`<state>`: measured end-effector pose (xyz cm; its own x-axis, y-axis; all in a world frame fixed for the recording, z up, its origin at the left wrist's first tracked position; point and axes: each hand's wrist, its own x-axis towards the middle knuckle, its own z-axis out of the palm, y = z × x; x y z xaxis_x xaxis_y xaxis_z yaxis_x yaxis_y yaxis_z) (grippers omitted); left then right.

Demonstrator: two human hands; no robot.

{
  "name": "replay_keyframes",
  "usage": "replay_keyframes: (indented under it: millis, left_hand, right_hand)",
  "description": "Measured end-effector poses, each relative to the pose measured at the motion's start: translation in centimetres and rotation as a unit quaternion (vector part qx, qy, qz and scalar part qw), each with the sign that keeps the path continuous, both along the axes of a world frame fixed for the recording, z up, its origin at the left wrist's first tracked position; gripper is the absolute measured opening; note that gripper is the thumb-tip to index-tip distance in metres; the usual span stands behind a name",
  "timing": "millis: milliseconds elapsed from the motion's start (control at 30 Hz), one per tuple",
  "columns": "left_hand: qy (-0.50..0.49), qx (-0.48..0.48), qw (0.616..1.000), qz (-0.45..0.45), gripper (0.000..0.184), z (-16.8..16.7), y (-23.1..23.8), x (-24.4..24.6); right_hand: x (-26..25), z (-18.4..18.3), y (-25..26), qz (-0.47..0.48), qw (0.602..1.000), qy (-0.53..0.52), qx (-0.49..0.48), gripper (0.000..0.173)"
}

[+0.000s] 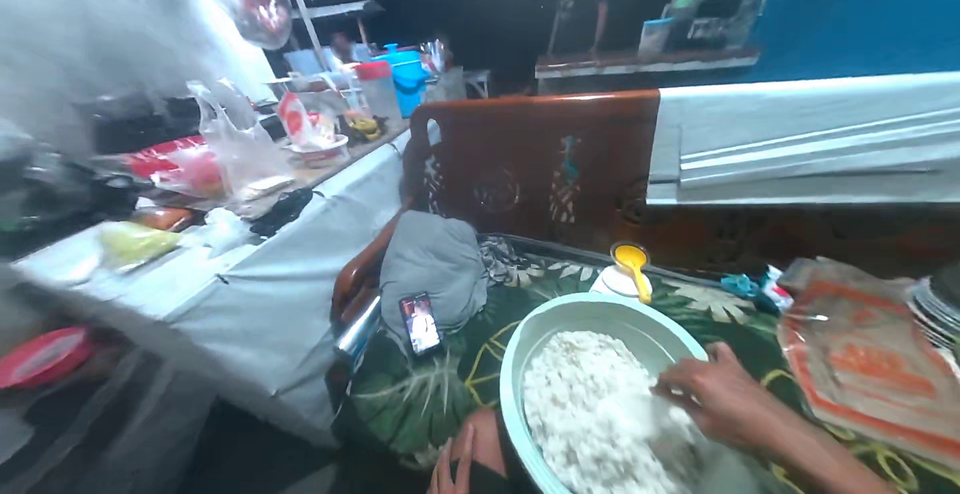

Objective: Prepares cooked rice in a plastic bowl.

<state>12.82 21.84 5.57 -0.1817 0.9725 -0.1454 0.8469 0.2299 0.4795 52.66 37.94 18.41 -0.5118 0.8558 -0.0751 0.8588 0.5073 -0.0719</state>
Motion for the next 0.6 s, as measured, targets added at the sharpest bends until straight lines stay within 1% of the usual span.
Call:
replay_keyframes:
  millis: [33, 67, 100, 133, 167, 200, 233, 300, 333, 367, 467, 600]
  left_hand:
    - [-0.014, -0.002, 1.0, 0.003, 0.11, -0.2, 0.6, -0.1]
    - [-0.027, -0.003, 1.0, 0.004, 0.107, -0.4, 1.4, -0.1]
    - [-0.04, -0.001, 0.999, 0.004, 0.104, -0.5, 2.2, -0.2]
    - [-0.053, 0.002, 0.999, 0.003, 0.099, -0.6, 3.0, -0.4]
    - [-0.065, 0.003, 0.998, 0.003, 0.096, -0.5, 3.7, -0.7]
    - [-0.077, -0.003, 0.997, 0.003, 0.093, -0.4, 4.3, -1.0]
    - [-0.087, -0.009, 0.996, -0.001, 0.09, -0.4, 4.6, -1.1]
    - [-0.107, 0.002, 0.994, -0.015, 0.088, -0.7, 4.3, -1.4]
    - [-0.12, 0.006, 0.993, -0.019, 0.089, -1.0, 3.7, -1.4]
    - [-0.129, 0.011, 0.991, -0.018, 0.091, -1.2, 3.4, -1.5]
    - [-0.121, 0.03, 0.992, 0.005, 0.094, -1.0, 3.4, -1.7]
    - [-0.114, 0.06, 0.99, 0.052, 0.088, -0.9, 3.1, -1.4]
  right_hand:
    - [0.0, 0.1, 0.0, -0.02, 0.997, 0.032, 0.064, 0.019]
    - [-0.3, -0.1, 0.1, -0.05, 0.991, 0.065, 0.103, 0.021]
    - [-1.0, -0.5, 0.3, -0.087, 0.986, 0.093, 0.11, 0.024]
    - [-1.8, -1.1, 0.7, -0.118, 0.983, 0.112, 0.09, 0.026]
    - [-2.7, -1.5, 1.0, -0.143, 0.983, 0.108, 0.047, 0.027]
    - [-3.6, -1.8, 1.3, -0.163, 0.983, 0.082, 0.002, 0.029]
    - [-4.6, -2.0, 1.1, -0.182, 0.981, 0.06, -0.011, 0.03]
    - [-6.5, -2.2, 0.8, -0.232, 0.971, 0.056, -0.004, 0.033]
    - [-7.1, -3.2, 0.7, -0.248, 0.967, 0.056, -0.004, 0.033]
    - [-7.5, -4.1, 0.7, -0.259, 0.964, 0.057, -0.018, 0.033]
    - [-8.9, -5.0, 1.2, -0.262, 0.959, 0.083, -0.066, 0.031]
    - [-9.2, -5.2, 0.5, -0.264, 0.956, 0.082, -0.096, 0.03]
